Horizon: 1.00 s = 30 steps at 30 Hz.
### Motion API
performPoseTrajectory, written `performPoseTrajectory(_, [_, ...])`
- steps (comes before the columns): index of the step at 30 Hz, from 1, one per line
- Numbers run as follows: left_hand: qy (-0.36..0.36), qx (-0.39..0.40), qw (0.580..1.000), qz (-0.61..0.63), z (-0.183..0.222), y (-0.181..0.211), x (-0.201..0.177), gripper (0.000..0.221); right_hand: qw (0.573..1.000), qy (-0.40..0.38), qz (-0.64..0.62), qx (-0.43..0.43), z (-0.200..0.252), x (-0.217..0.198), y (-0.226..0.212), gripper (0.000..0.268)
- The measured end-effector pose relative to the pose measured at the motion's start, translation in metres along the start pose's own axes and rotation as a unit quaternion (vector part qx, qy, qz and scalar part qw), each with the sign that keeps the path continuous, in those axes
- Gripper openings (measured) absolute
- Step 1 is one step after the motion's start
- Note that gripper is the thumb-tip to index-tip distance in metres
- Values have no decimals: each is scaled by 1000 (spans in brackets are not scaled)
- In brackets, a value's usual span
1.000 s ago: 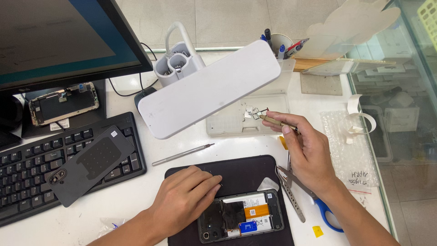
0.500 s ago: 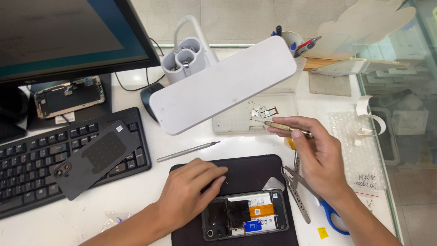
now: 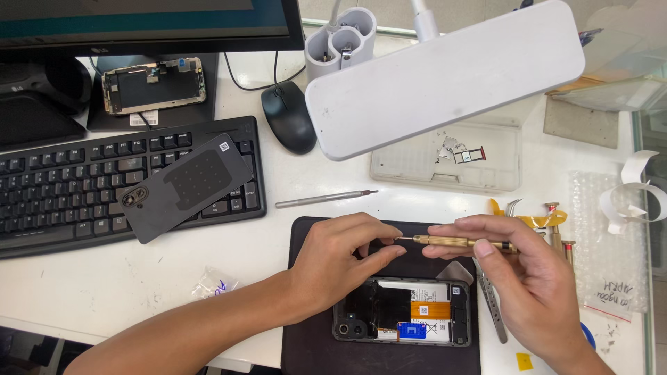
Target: The person reassembles a smartphone by connecting internal ribbon cables, placing the back cover, and securing screws. They use tweezers to align connectors and a screwdriver to fasten the chassis.
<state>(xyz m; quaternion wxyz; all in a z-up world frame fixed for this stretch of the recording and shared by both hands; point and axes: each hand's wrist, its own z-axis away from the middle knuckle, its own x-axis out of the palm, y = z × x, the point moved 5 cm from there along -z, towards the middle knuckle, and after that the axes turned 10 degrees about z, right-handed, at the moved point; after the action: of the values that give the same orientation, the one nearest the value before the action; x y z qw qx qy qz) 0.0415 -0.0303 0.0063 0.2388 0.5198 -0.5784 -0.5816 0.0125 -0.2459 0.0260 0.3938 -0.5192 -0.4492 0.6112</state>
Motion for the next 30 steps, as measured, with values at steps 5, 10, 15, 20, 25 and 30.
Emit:
performPoseTrajectory(5, [3,20,1000,16,1,1,0,11,1000,-9,-7,13,2,3,6,29])
performPoseTrajectory(10, [-24,-46,998,40,2,-4,1,11,1000,-11,-13,22,3,-1,6,29])
performPoseTrajectory(15, [-23,-22,997,65,4,2,-1,12,999,12,21,25,8,-9,2,29])
performPoseTrajectory(20, [-28,-31,997,70,7,1,-1,14,999,7,9,32,13,-10,8,30])
performPoseTrajectory(25, [-22,53,998,24,8,6,0,14,998,-37,-59,12,18,-4,11,28])
performPoseTrajectory(30, [-22,59,998,14,11,6,-1,15,999,-37,-26,31,19,-4,16,29])
